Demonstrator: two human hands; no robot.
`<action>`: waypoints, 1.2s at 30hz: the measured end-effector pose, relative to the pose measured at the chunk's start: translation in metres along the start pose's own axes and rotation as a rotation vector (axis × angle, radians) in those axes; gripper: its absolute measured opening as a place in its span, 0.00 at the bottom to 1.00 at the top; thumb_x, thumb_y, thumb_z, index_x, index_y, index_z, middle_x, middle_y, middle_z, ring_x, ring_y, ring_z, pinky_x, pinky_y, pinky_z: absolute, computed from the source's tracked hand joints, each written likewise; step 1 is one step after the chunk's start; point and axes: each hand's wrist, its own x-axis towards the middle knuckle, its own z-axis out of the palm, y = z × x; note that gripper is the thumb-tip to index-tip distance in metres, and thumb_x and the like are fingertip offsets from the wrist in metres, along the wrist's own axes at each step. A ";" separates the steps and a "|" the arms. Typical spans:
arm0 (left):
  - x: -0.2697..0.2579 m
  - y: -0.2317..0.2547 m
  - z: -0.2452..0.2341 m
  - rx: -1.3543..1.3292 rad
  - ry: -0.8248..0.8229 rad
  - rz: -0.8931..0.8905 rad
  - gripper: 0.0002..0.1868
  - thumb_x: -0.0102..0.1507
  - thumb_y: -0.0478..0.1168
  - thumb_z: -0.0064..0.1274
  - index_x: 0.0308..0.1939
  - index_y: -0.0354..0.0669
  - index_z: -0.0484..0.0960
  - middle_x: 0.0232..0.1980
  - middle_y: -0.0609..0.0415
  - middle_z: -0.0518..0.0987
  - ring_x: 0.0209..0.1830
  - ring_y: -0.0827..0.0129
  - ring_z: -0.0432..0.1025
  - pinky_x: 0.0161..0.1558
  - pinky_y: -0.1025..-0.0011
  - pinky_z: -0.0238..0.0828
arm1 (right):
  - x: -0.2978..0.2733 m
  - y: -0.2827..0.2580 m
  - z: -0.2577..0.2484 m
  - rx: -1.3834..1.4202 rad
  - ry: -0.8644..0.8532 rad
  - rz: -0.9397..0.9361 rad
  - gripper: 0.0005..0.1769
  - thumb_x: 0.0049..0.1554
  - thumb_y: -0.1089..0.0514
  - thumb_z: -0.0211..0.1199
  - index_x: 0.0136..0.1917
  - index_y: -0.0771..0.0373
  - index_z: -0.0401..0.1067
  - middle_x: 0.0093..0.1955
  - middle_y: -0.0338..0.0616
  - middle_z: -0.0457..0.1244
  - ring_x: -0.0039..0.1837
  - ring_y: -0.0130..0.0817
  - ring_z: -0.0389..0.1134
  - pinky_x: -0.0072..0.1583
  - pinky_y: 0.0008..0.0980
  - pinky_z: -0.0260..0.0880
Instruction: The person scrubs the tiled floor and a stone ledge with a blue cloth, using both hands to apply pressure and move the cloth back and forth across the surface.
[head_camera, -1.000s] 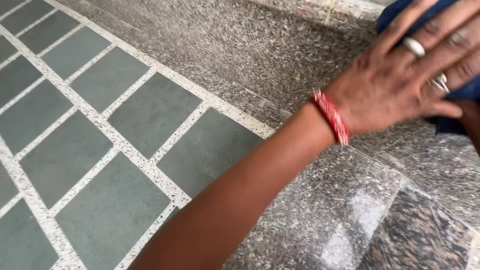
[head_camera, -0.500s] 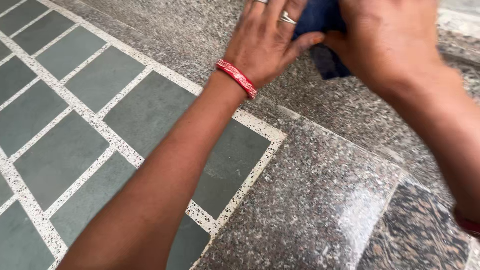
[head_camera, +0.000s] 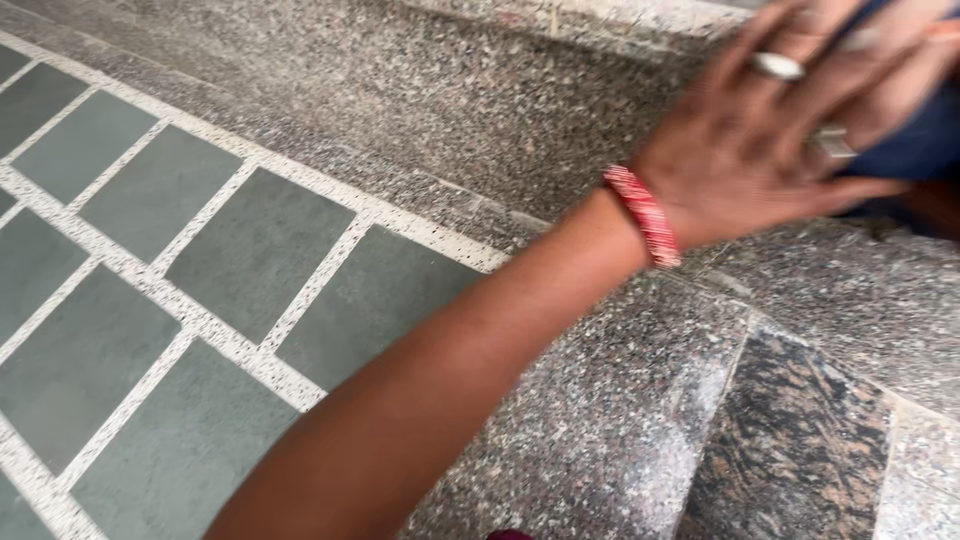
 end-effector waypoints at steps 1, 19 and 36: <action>-0.004 -0.007 -0.010 0.049 -0.072 0.013 0.46 0.71 0.71 0.43 0.80 0.49 0.46 0.83 0.41 0.46 0.84 0.43 0.43 0.78 0.39 0.46 | 0.001 -0.006 0.002 -0.027 -0.002 -0.036 0.35 0.54 0.61 0.71 0.72 0.66 0.62 0.71 0.60 0.61 0.72 0.54 0.62 0.70 0.53 0.66; -0.084 0.065 -0.055 0.007 -0.033 -0.658 0.46 0.51 0.43 0.74 0.65 0.46 0.60 0.71 0.43 0.60 0.74 0.43 0.59 0.76 0.42 0.59 | -0.008 -0.026 0.028 -0.942 -0.288 -0.694 0.29 0.57 0.52 0.59 0.71 0.58 0.68 0.82 0.45 0.54 0.83 0.42 0.49 0.82 0.45 0.36; -0.166 0.013 -0.076 0.225 -0.607 -0.664 0.43 0.45 0.43 0.70 0.63 0.48 0.70 0.67 0.44 0.66 0.66 0.45 0.64 0.66 0.45 0.61 | -0.030 -0.032 0.163 -0.695 -0.508 -0.475 0.37 0.59 0.62 0.49 0.80 0.64 0.48 0.83 0.51 0.44 0.83 0.43 0.40 0.80 0.44 0.36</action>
